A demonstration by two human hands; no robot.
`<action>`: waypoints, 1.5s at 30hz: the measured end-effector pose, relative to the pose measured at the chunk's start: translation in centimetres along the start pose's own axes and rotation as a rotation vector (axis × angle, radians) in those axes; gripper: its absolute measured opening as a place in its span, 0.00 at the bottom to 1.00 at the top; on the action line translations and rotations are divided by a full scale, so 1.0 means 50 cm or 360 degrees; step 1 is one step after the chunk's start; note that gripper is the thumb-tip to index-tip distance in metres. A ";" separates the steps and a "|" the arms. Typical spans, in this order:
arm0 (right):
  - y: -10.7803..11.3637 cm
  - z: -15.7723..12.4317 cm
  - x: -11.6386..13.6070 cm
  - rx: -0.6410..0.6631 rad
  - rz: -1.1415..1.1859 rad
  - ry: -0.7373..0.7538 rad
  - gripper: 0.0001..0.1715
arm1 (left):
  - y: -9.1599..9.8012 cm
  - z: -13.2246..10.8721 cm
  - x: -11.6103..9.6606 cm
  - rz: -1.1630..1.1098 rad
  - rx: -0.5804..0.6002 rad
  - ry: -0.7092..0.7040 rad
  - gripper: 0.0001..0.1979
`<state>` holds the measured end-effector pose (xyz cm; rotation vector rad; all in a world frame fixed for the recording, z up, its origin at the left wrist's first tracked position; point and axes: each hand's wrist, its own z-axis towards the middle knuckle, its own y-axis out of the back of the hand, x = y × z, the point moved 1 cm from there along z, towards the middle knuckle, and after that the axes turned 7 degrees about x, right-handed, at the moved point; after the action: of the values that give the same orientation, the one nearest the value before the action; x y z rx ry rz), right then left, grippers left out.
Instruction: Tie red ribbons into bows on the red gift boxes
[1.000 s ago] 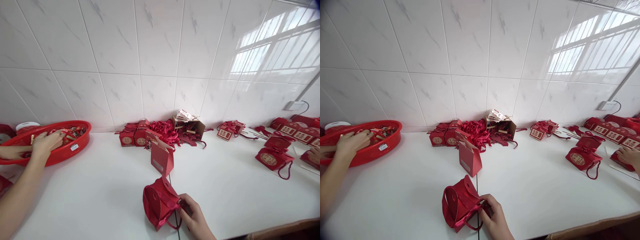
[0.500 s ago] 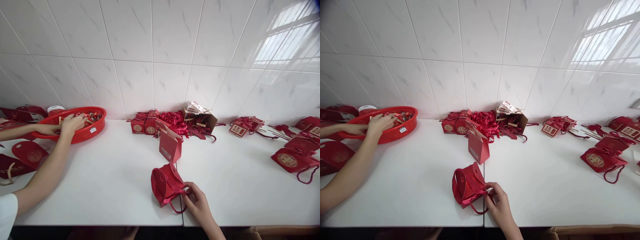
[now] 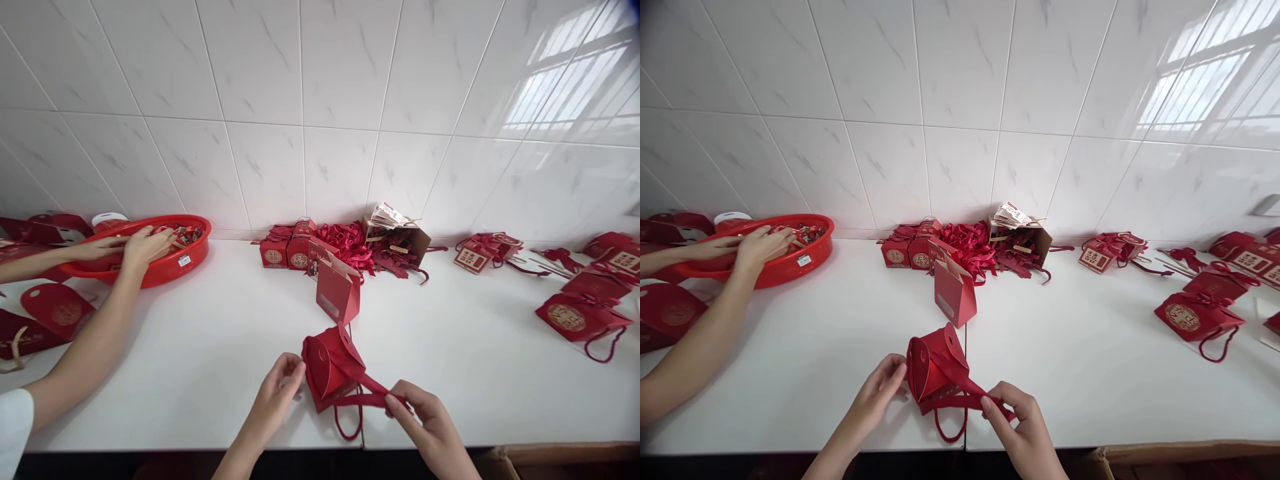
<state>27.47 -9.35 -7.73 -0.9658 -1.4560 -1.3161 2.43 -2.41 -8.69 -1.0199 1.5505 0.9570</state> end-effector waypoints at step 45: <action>-0.061 0.034 0.120 0.0223 -0.0395 0.0258 0.15 | -0.077 -0.054 -0.085 -0.0393 0.0700 -0.0092 0.17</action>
<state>22.74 -8.19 -2.78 -0.5868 -1.5543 -1.4127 5.77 -5.59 -4.34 -0.8342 1.4600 0.4429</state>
